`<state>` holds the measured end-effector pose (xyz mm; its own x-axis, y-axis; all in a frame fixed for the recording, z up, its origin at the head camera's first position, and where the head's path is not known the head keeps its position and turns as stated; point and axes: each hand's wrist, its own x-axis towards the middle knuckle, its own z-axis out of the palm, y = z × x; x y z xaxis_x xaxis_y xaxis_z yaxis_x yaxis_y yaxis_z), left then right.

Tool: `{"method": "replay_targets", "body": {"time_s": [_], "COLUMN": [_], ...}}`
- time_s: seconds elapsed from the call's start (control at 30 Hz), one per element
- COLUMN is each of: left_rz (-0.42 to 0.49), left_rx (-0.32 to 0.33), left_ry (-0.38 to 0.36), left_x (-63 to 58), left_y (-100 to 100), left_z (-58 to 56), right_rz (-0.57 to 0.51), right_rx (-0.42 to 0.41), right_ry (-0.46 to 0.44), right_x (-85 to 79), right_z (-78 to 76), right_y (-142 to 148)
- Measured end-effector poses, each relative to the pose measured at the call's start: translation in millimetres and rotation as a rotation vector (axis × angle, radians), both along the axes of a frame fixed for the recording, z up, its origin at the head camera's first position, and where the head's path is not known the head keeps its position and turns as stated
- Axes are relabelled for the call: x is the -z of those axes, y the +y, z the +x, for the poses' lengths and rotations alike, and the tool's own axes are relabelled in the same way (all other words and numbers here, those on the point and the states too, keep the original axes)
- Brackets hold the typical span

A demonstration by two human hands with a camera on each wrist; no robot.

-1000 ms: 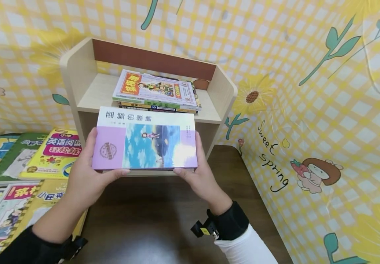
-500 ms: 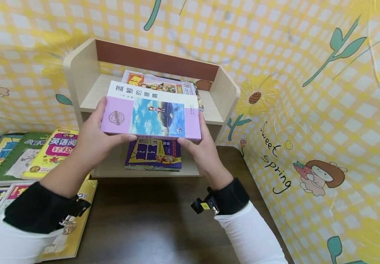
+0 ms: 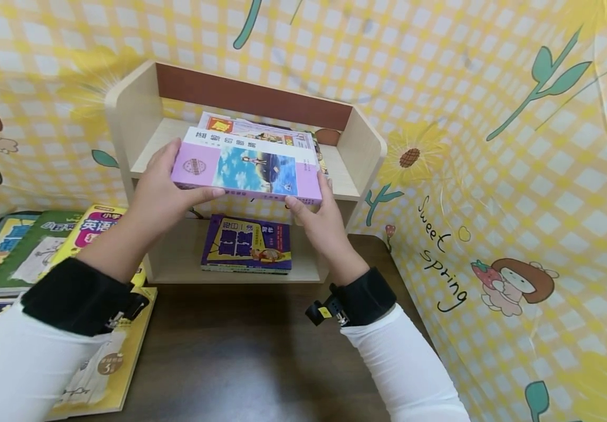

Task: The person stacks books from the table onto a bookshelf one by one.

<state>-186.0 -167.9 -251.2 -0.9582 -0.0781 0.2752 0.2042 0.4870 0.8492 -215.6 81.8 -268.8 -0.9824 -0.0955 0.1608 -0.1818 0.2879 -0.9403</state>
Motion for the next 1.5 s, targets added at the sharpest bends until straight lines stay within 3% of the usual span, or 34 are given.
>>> {"method": "replay_targets", "body": {"time_s": [0.33,0.83,1.5], "left_rz": [-0.108,-0.24,-0.259], "left_rx": [0.006,0.023,0.038], "left_ry": [0.006,-0.007,-0.043], "left_x": [-10.7,-16.9,-18.4], "left_y": [8.0,4.5,1.4], "left_z": [-20.2,-50.4,-66.2], "right_rz": [0.164,0.266,0.288], "right_rx": [0.082,0.081,0.099], "right_ry": [0.056,0.039,0.041], "right_x": [-17.1,-25.5,-27.5], "right_z": [-19.3,-42.6,-56.0], "right_y": [0.6,-1.5,-3.1]}}
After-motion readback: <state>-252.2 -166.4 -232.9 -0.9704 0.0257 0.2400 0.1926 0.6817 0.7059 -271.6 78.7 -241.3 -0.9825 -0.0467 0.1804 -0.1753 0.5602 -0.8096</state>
